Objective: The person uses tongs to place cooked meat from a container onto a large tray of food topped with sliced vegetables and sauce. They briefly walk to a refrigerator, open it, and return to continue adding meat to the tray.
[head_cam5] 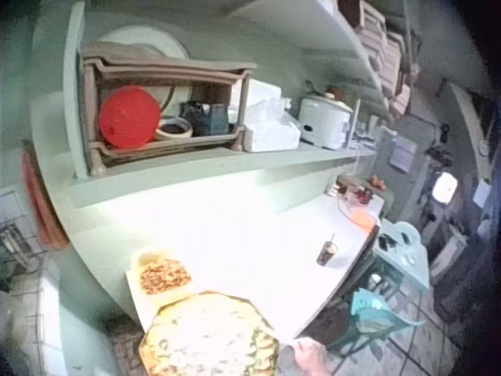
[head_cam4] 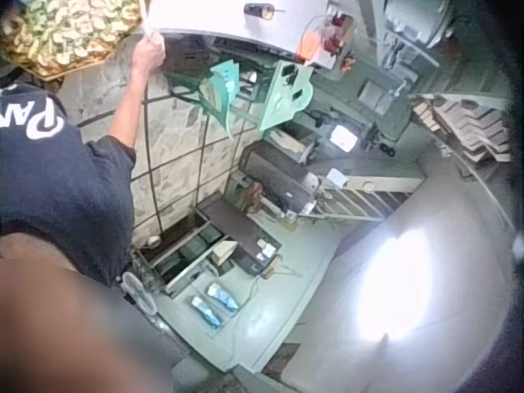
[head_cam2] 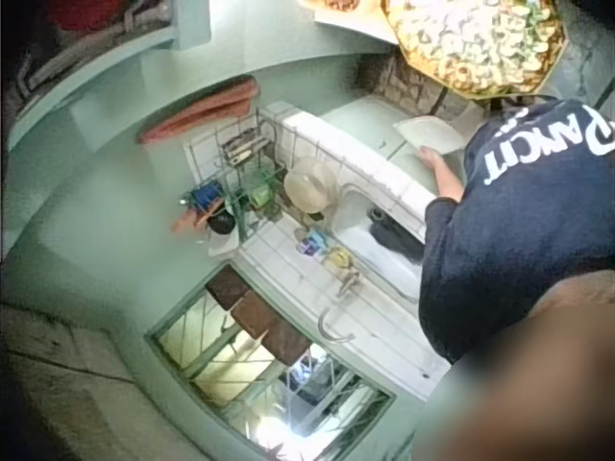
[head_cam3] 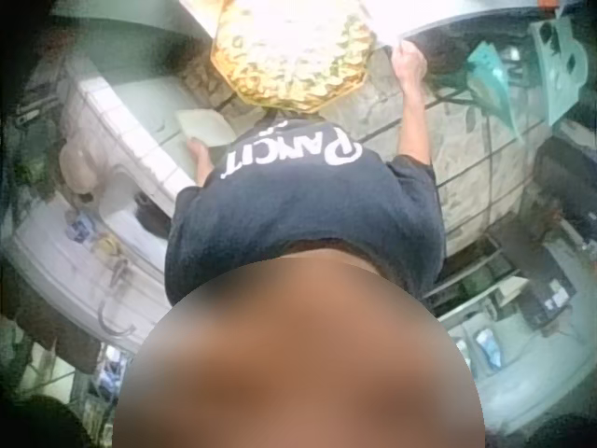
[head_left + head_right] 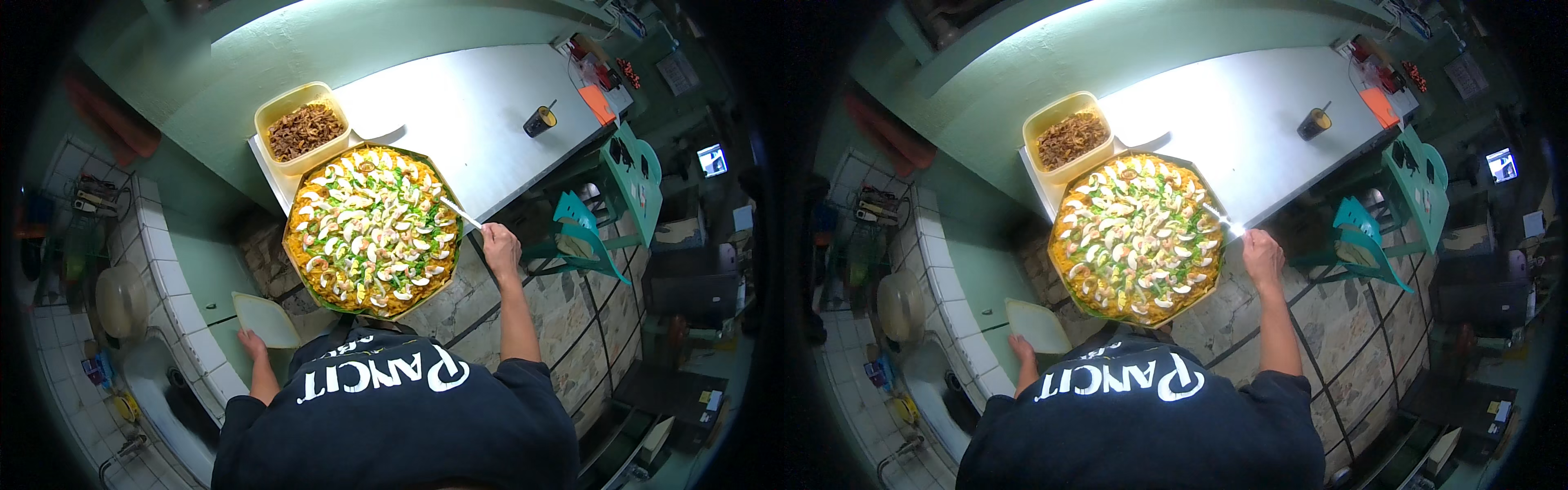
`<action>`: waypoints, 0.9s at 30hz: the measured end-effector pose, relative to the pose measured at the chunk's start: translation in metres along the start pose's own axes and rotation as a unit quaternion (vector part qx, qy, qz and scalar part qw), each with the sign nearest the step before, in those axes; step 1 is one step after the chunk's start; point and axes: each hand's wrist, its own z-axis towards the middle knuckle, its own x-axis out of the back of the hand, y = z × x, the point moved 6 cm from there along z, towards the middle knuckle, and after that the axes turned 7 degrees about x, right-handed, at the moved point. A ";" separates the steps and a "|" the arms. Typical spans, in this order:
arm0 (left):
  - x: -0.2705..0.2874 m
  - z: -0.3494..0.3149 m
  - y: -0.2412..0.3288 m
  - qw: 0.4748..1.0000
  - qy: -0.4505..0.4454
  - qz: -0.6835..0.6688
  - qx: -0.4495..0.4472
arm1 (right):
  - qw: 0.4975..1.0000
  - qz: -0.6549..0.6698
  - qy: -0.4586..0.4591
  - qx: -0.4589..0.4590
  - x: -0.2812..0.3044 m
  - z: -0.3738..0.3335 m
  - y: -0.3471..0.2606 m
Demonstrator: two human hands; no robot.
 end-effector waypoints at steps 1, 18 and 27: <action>-0.001 -0.001 0.005 1.000 0.006 -0.001 -0.006 | 1.000 -0.009 -0.016 -0.004 -0.002 0.000 -0.002; 0.027 -0.013 -0.032 0.996 0.006 -0.063 0.065 | 0.994 -0.075 -0.044 0.060 0.017 0.035 -0.052; 0.031 -0.013 -0.049 0.996 0.032 -0.003 0.079 | 0.988 -0.094 -0.040 0.111 0.010 0.022 -0.028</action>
